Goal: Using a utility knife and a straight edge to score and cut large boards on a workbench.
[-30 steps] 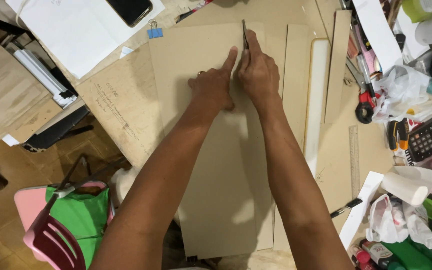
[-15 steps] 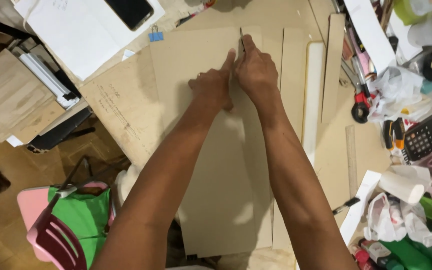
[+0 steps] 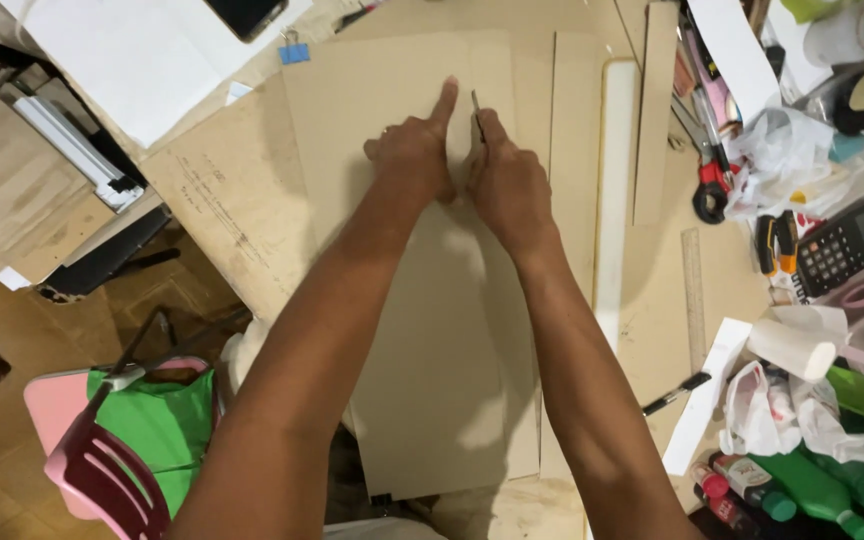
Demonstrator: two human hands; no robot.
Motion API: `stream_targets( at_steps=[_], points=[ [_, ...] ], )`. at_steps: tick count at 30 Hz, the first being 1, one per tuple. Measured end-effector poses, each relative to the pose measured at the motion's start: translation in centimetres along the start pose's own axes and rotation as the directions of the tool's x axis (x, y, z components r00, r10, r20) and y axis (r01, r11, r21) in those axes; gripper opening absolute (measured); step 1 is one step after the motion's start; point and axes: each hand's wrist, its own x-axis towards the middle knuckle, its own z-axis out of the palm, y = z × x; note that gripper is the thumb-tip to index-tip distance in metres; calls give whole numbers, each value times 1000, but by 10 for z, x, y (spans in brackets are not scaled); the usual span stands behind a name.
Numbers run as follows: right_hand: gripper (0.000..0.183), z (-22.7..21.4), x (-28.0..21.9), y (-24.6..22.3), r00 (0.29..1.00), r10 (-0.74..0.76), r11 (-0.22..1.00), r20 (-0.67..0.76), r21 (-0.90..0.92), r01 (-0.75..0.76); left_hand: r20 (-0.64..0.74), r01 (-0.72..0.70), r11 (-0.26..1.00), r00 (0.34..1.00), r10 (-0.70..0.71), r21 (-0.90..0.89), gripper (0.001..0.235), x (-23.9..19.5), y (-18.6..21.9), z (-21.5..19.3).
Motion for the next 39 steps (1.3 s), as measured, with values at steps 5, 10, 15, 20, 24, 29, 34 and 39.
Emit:
stream_targets(
  at_steps=[5, 10, 15, 20, 24, 29, 34, 39],
  points=[
    [55, -26, -31, -32, 847, 428, 899, 315, -56, -433, -47, -8, 999, 999, 10, 44, 135, -3, 0, 2],
    [54, -28, -71, -39, 800, 484, 867, 356, -68, -494, -115, -34, 997, 993, 41, 65, 142, 12, -5, 15],
    [58, -21, -84, -35, 744, 541, 831, 392, -114, -544, -318, -70, 995, 944, 89, 72, 119, 1, -17, 75],
    [57, -15, -95, -31, 879, 389, 921, 274, -90, -379, -63, -144, 953, 984, 166, 266, 139, -107, -10, 147],
    [55, -9, -106, -22, 904, 349, 937, 248, -90, -338, -60, -105, 965, 991, 123, 239, 142, -102, -9, 157],
    [58, -5, -167, -12, 844, 435, 899, 314, -91, -429, -129, -108, 975, 982, 135, 195, 143, -105, -9, 162],
    [56, 1, -265, -4, 826, 448, 892, 343, -114, -436, -166, -113, 972, 975, 148, 205, 151, -99, -11, 171],
    [56, 17, -313, 6, 856, 421, 905, 299, -71, -420, -256, -125, 969, 950, 180, 215, 151, -110, -20, 187]
  ],
)
